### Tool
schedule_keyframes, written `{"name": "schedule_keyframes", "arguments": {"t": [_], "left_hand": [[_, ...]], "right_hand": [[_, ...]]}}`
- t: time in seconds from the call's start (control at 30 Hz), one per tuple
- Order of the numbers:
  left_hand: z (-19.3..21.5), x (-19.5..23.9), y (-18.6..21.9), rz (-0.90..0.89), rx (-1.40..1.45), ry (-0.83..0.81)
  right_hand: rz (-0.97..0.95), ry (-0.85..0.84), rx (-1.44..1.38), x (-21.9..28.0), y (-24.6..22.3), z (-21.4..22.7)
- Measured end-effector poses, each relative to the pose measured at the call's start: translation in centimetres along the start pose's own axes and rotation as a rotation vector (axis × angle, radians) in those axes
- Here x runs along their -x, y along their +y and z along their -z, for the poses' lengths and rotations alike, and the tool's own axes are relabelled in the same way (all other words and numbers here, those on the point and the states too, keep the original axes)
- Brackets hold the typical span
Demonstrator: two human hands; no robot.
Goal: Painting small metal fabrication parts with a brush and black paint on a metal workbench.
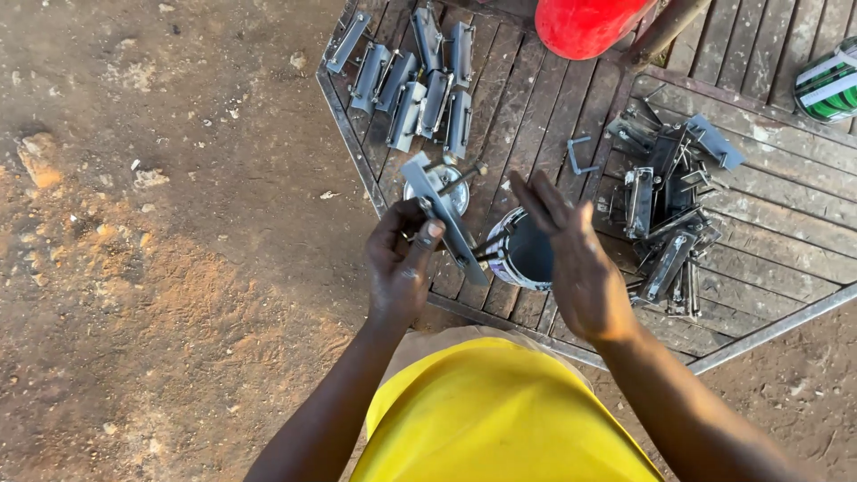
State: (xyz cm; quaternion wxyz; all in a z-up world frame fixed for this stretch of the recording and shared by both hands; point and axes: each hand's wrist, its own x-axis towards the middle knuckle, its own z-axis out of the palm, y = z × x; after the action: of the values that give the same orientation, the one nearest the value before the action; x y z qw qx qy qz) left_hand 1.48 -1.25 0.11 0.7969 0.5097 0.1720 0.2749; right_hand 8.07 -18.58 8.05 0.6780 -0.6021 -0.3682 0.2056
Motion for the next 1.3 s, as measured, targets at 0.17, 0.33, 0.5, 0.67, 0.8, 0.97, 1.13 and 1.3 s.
{"name": "schedule_keyframes", "arguments": {"t": [0.17,0.33,0.5,0.67,0.8,0.97,1.13,1.3], "left_hand": [[-2.0,1.2,-0.6,0.016,-0.104,-0.021],[-1.6,1.2,-3.2,0.055,-0.151,0.047],[-2.7,0.7,-2.8,0.228,-0.241,0.061],[-2.3,-5.6,-7.1,0.152,-0.558,-0.059],[-2.3,-16.0,-16.4,0.112,-0.913,-0.233],[-7.7,-27.0,-22.0,0.131,-1.326,-0.306],[-9.8,-33.5,-30.6,0.259,-1.458,-0.324],[-9.4,-34.1,-33.5,0.25,-1.529,-0.351]], "right_hand": [[0.04,0.018,-0.082,0.1,2.3,2.7],[0.017,0.088,-0.009,1.6,1.7,4.3],[0.076,0.091,0.318,2.4,2.1,5.0],[-0.15,0.205,0.338,1.8,2.2,4.5],[-0.115,0.165,0.607,0.7,2.3,3.5],[-0.455,0.372,0.419,-1.0,2.1,0.7],[-0.817,0.597,0.651,0.6,3.8,-1.0],[-1.156,0.898,-0.283,5.3,9.1,1.7]]}}
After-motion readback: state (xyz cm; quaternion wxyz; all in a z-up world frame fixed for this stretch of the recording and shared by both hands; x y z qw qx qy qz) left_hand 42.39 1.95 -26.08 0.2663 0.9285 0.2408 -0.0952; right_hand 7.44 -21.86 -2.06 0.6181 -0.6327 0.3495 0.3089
